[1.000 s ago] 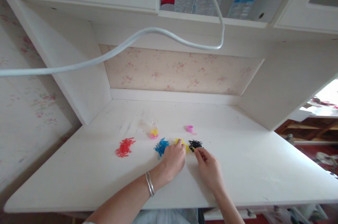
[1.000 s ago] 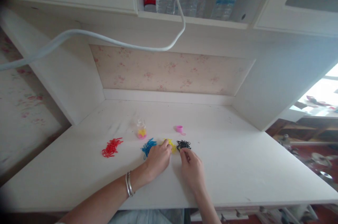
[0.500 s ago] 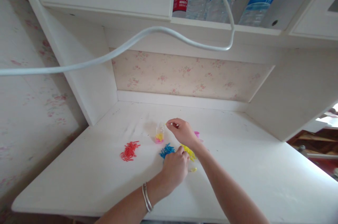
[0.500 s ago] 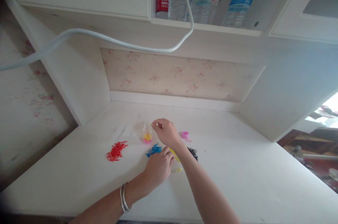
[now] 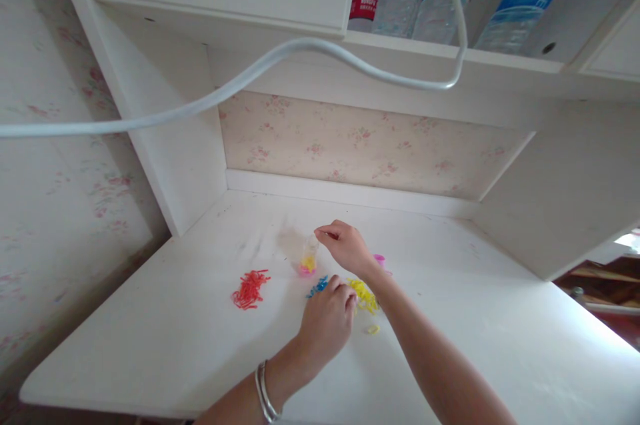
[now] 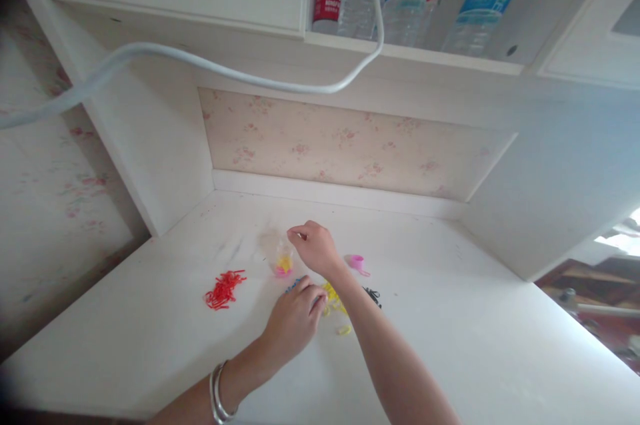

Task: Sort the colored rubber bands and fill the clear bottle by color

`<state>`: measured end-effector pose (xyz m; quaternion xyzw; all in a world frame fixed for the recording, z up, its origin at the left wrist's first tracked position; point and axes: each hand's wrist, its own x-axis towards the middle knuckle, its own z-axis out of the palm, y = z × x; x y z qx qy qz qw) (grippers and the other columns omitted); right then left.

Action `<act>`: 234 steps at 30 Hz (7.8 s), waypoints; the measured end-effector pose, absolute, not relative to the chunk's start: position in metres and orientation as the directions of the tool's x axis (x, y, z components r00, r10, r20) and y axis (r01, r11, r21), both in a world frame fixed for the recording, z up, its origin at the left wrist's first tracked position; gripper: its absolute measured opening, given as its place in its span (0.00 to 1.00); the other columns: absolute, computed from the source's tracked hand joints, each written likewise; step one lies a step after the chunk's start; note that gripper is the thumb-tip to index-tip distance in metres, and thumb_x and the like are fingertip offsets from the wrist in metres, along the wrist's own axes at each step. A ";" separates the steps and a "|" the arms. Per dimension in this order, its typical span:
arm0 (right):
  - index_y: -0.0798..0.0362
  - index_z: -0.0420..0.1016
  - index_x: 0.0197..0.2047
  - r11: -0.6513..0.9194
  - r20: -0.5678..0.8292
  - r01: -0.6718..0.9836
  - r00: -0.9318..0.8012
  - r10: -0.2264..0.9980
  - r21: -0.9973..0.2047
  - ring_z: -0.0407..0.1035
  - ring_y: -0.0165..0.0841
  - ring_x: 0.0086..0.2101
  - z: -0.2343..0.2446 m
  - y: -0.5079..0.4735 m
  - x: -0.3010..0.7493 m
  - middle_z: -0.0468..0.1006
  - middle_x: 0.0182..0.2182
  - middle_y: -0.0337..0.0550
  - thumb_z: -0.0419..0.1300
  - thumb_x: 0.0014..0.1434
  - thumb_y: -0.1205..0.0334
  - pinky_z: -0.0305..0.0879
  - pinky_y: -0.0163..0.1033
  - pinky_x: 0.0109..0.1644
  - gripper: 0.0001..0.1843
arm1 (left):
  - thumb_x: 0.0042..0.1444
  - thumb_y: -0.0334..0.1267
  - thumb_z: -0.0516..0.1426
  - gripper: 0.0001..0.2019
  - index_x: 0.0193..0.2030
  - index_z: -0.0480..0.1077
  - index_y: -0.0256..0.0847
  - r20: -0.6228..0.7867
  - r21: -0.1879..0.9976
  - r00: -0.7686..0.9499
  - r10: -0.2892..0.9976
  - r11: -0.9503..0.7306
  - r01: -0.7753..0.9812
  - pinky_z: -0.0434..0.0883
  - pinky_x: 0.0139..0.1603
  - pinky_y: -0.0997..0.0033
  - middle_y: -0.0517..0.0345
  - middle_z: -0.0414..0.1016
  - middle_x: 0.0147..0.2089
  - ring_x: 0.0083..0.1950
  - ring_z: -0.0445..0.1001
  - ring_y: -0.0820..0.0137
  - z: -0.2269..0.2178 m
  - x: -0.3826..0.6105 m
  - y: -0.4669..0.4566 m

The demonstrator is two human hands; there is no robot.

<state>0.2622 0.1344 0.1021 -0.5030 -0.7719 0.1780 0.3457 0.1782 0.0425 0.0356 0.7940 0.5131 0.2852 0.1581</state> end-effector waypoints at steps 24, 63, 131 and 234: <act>0.50 0.73 0.34 0.228 0.031 0.855 -0.242 0.970 -0.466 0.68 0.32 0.32 0.011 0.017 0.374 0.72 0.36 0.42 0.46 0.62 0.61 0.59 0.36 0.35 0.15 | 0.58 0.41 0.49 0.12 0.36 0.74 0.46 0.433 0.411 0.115 0.894 -0.309 0.857 0.66 0.40 0.72 0.59 0.73 0.38 0.37 0.72 0.70 0.098 0.097 0.115; 0.51 0.76 0.33 0.289 0.248 0.863 -0.199 0.948 -0.414 0.65 0.28 0.29 0.073 0.097 0.339 0.73 0.29 0.39 0.51 0.59 0.62 0.57 0.33 0.35 0.12 | 0.60 0.42 0.49 0.12 0.38 0.72 0.43 0.122 0.283 0.551 0.826 -0.561 0.778 0.69 0.35 0.67 0.52 0.72 0.42 0.37 0.74 0.65 0.034 0.173 0.050; 0.48 0.75 0.38 0.154 -0.047 0.962 -0.169 0.985 -0.225 0.68 0.30 0.34 0.030 0.045 0.380 0.72 0.36 0.41 0.52 0.60 0.59 0.54 0.32 0.34 0.11 | 0.61 0.31 0.43 0.14 0.42 0.70 0.38 0.094 0.173 0.637 0.765 -0.643 0.746 0.69 0.32 0.66 0.48 0.70 0.44 0.35 0.75 0.65 0.021 0.212 0.061; 0.50 0.75 0.36 0.309 0.304 0.471 -0.088 0.949 -0.826 0.62 0.23 0.20 0.101 0.110 0.315 0.76 0.33 0.37 0.55 0.56 0.51 0.57 0.31 0.25 0.13 | 0.59 0.39 0.49 0.12 0.39 0.73 0.42 0.005 0.178 0.569 0.822 -0.561 0.809 0.69 0.37 0.66 0.50 0.72 0.42 0.38 0.76 0.63 0.024 0.189 0.089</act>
